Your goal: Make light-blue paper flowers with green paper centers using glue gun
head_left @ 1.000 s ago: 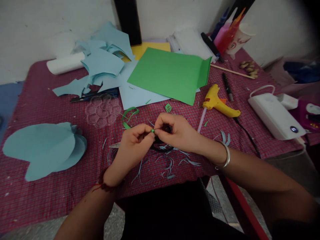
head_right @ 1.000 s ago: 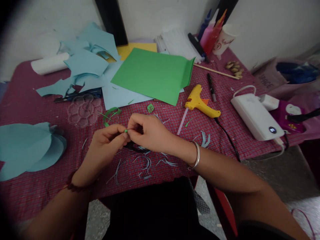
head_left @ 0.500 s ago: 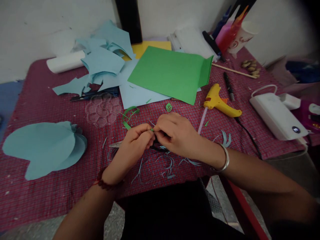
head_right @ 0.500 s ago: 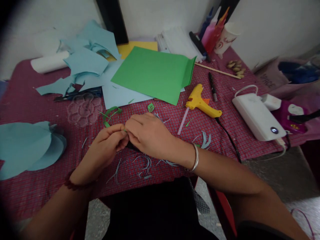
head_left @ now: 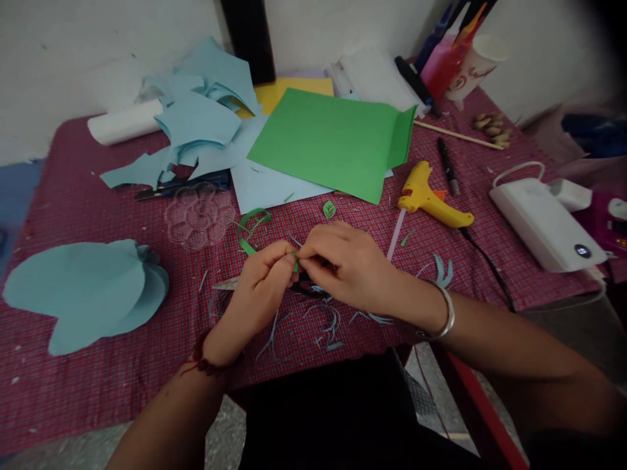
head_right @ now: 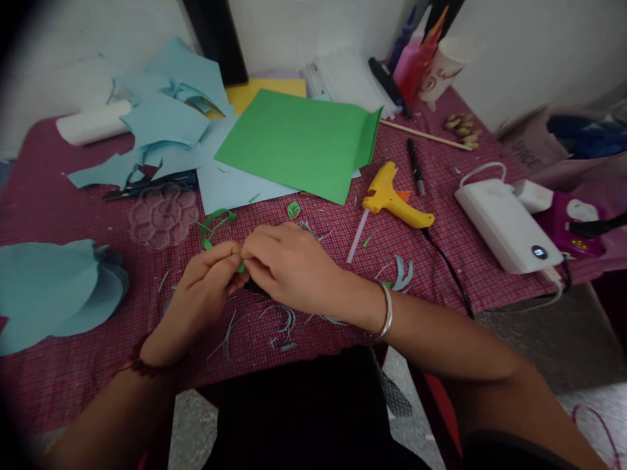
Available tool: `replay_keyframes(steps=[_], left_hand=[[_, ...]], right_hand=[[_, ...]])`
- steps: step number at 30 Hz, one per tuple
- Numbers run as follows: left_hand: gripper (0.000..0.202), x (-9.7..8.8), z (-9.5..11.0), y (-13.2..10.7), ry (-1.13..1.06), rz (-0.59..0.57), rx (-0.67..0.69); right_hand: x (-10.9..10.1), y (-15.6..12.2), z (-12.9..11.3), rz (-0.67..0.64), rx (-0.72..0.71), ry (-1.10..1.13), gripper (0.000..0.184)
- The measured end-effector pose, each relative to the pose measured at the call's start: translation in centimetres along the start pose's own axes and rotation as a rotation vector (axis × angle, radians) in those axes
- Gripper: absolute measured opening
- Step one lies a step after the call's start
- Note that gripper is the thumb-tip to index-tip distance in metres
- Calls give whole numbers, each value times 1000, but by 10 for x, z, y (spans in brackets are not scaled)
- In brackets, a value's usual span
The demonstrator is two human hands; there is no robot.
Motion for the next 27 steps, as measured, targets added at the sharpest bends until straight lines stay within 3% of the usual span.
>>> replay_keyframes(steps=[4,7,10,16,19,23,27], left_hand=[[25,-2,6,1,124,1,20],[25,-2,12,0,230,-2,74],[25,-1,11,0,241,-21,89],[26,1,1,2,30,-43,6],[27,1,-3,2,-5,-30,-12],[25,1,-4,3,-26,-45,-14],[25,-2,1,2,108,-35,12]], right_hand=[[3,3,18,-8,184,411,8],[8,4,24,-31,236,547,7],[8,5,23,-30,211,471,8],[4,3,5,2,69,-32,12],[3,2,1,-16,28,-146,15],[2,2,6,-30,23,11,13],[3,2,19,-14,154,269,7]])
Point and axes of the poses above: each hand's wrist, its own y-axis towards the middle knuckle, its own x-axis out of the palm, z = x × y, the point moved 6 cm from there along y, towards the middle knuckle, and after that the axes turned 12 degrees about -z, right-handed, at the moved point
